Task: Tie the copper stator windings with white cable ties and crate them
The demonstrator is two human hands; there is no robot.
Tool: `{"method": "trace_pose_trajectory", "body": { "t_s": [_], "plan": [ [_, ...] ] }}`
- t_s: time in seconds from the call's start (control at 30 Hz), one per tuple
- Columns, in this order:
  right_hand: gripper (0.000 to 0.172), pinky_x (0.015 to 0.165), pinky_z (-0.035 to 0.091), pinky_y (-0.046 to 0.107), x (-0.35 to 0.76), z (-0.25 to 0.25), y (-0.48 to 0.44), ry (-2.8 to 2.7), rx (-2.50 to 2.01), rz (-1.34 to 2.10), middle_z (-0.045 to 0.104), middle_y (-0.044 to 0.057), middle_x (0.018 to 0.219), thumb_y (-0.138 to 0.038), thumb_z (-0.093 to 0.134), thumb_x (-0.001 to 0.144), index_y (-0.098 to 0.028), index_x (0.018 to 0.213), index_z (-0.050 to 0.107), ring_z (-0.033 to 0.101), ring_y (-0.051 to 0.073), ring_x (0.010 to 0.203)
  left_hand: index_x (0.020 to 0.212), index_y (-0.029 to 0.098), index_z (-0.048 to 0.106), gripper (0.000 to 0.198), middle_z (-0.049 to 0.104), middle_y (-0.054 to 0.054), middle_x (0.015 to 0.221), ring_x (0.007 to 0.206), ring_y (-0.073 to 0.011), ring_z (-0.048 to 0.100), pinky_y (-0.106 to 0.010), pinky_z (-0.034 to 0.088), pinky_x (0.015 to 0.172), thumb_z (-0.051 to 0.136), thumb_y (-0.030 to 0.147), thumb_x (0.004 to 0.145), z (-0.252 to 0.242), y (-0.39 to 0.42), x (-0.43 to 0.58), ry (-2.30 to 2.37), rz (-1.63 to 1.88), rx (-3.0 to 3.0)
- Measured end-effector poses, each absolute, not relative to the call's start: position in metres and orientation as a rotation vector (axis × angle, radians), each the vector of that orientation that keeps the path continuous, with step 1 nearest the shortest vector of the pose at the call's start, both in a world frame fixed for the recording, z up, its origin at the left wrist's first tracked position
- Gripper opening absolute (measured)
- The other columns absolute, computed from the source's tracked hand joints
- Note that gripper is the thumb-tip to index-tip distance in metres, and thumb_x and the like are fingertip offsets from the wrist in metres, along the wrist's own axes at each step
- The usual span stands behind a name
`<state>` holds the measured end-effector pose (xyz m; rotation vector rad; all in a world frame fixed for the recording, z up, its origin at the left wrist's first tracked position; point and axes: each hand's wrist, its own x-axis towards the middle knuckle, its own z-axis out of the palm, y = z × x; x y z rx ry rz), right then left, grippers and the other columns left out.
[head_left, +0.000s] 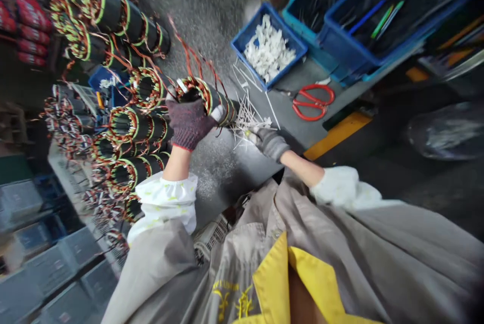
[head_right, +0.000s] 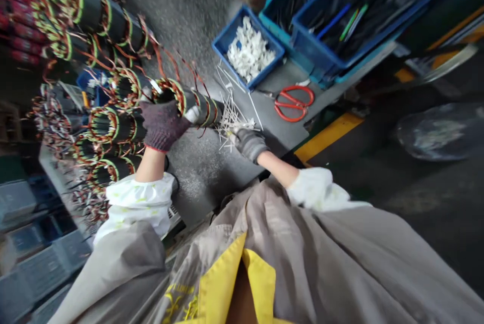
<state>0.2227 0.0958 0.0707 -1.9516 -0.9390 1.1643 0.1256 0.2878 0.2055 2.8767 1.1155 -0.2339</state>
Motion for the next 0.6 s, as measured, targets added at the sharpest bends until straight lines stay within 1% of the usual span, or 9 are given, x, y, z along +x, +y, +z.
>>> {"method": "trace_pose_trajectory", "body": {
  "t_s": [0.07,0.13,0.2,0.27,0.3,0.37,0.43,0.53,0.6],
  "plan": [
    [0.038,0.103,0.056,0.044,0.249,0.088,0.07,-1.029,-2.129,1.126,0.079,0.017,0.117,-0.04,0.056,0.103,-0.018,0.126,0.078,0.073,0.03,0.106,0.111,0.023,0.079,0.056,0.078,-0.013,0.126,0.149,-0.0412,0.051,-0.065,0.019,0.133,0.057,0.069,0.087,0.211,0.298,0.112,0.894,-0.327,2.943],
    [0.047,0.101,0.055,0.045,0.282,0.103,0.063,-1.123,-2.407,0.96,0.076,0.022,0.125,-0.04,0.049,0.105,-0.014,0.136,0.072,0.073,0.033,0.106,0.102,0.025,0.08,0.05,0.081,-0.012,0.109,0.135,-0.0407,0.064,-0.064,0.018,0.134,0.059,0.067,0.087,0.219,0.306,0.1,0.71,-0.471,3.003],
    [0.054,0.097,0.055,0.045,0.314,0.113,0.081,-1.252,-2.616,0.734,0.07,0.025,0.137,-0.038,0.045,0.105,-0.012,0.15,0.062,0.072,0.034,0.109,0.096,0.027,0.079,0.044,0.082,-0.009,0.095,0.116,-0.0386,0.074,-0.064,0.017,0.134,0.06,0.065,0.087,0.228,0.306,0.091,0.606,-0.592,3.069],
    [0.057,0.097,0.055,0.045,0.338,0.12,0.115,-1.38,-2.665,0.594,0.065,0.027,0.144,-0.03,0.044,0.104,-0.011,0.156,0.055,0.07,0.035,0.116,0.099,0.027,0.079,0.042,0.082,-0.008,0.092,0.1,-0.0374,0.078,-0.069,0.016,0.133,0.061,0.063,0.088,0.235,0.298,0.088,0.64,-0.624,3.122],
    [0.057,0.098,0.055,0.047,0.347,0.123,0.133,-1.438,-2.656,0.561,0.065,0.028,0.144,-0.025,0.044,0.103,-0.009,0.156,0.055,0.068,0.037,0.12,0.104,0.027,0.079,0.043,0.083,-0.009,0.093,0.096,-0.0379,0.078,-0.073,0.015,0.131,0.061,0.063,0.089,0.237,0.292,0.089,0.721,-0.592,3.133],
    [0.053,0.103,0.052,0.055,0.358,0.13,0.162,-1.544,-2.624,0.52,0.065,0.03,0.142,-0.018,0.044,0.101,-0.008,0.15,0.061,0.064,0.04,0.127,0.11,0.023,0.079,0.048,0.083,-0.012,0.093,0.093,-0.0395,0.079,-0.078,0.013,0.128,0.057,0.062,0.092,0.236,0.276,0.096,0.96,-0.465,3.094],
    [0.046,0.108,0.048,0.06,0.37,0.139,0.178,-1.652,-2.577,0.481,0.066,0.027,0.144,-0.018,0.049,0.099,-0.011,0.14,0.069,0.062,0.041,0.13,0.107,0.023,0.08,0.05,0.083,-0.013,0.085,0.091,-0.0394,0.079,-0.082,0.014,0.124,0.052,0.062,0.095,0.229,0.264,0.106,1.184,-0.32,2.981],
    [0.037,0.11,0.048,0.055,0.413,0.153,0.186,-1.72,-2.553,0.405,0.069,0.021,0.141,-0.022,0.056,0.1,-0.014,0.131,0.073,0.062,0.038,0.128,0.103,0.027,0.08,0.047,0.082,-0.01,0.08,0.094,-0.0379,0.078,-0.084,0.015,0.121,0.049,0.061,0.098,0.218,0.258,0.116,1.288,-0.159,2.825],
    [0.031,0.105,0.05,0.051,0.46,0.157,0.191,-1.687,-2.586,0.348,0.074,0.021,0.131,-0.026,0.057,0.102,-0.011,0.121,0.077,0.066,0.035,0.12,0.101,0.028,0.08,0.043,0.083,-0.009,0.084,0.098,-0.0381,0.078,-0.081,0.012,0.125,0.052,0.06,0.096,0.215,0.261,0.113,1.232,-0.109,2.76]
  ]
}}
